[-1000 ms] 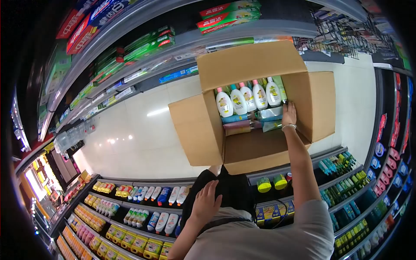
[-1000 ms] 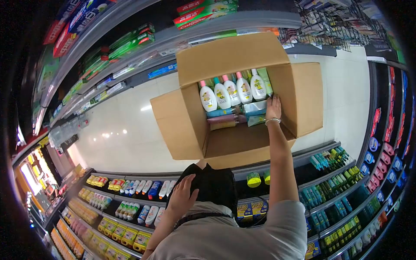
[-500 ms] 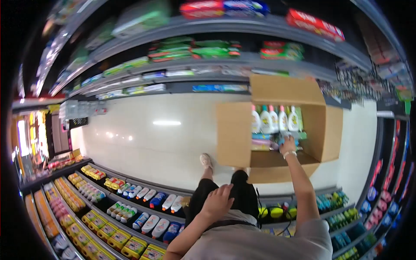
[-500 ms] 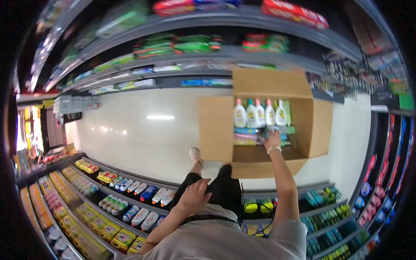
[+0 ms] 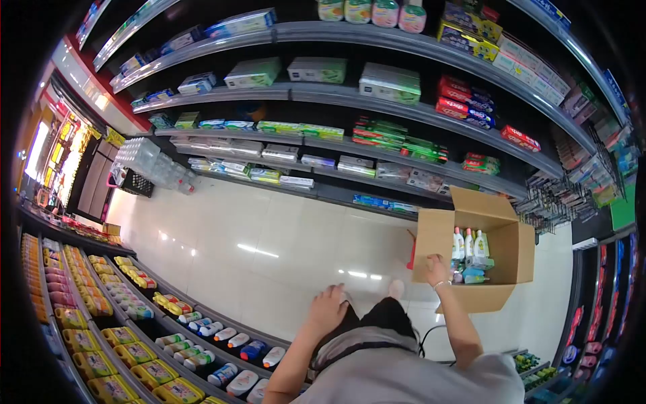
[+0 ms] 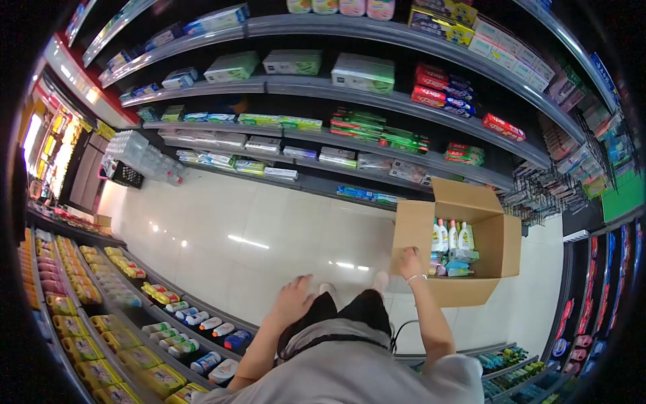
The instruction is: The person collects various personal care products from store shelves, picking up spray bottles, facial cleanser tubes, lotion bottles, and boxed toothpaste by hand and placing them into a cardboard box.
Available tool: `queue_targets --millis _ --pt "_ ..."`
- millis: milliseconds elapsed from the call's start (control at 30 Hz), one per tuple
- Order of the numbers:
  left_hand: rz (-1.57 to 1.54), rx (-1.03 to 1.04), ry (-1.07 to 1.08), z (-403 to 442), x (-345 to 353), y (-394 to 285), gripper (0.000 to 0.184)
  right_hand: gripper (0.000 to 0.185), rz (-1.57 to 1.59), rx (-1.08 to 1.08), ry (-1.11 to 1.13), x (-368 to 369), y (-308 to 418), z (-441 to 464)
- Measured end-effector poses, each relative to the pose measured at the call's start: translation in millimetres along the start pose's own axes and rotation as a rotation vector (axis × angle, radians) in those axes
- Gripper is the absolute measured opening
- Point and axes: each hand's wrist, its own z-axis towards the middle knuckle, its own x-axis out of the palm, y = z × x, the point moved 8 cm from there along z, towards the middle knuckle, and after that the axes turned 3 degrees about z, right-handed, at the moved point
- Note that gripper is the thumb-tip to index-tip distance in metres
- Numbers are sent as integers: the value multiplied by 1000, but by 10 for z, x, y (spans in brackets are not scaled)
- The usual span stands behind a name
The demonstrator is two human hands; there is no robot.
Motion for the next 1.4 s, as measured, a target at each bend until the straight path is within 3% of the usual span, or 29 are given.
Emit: queue_targets --millis 67,100,167,433,567,767,1000,1067,1100,1200,1300,1400 --pt "6 -33 -64 -196 -226 349 45 30 71 -22 150 237 443 0" --pt "8 -69 -130 -275 -360 516 45 30 69 -18 140 282 562 -1" --pt "-25 -88 -170 -461 -532 793 45 31 -14 -213 168 448 905 -18" --pt "-174 -429 -465 -1149 -666 1754 43 31 -215 -318 253 352 1688 621" --pt "-195 -518 -509 -1252 -425 2000 43 30 -184 -454 191 299 2093 822" --pt "-184 -607 -391 -959 -404 2053 43 30 -76 -335 280 470 2290 1064" --pt "-102 -478 -243 121 -589 2209 44 35 139 -317 35 352 2338 1865" --pt "-13 -443 -192 756 -838 2146 44 40 132 -385 -153 167 2326 2191" --pt "-77 -361 -214 1029 -962 2043 44 40 149 -363 -164 129 2307 2313" --pt "-198 -9 -244 1887 -1433 1441 43 37 598 -200 -386 -237 2134 2661" --pt "-169 56 -117 2617 -1783 954 41 40 752 -163 -537 -596 2153 2831" --pt "-300 258 -80 3162 -1962 397 48 42 868 -149 -614 -878 2184 2930"
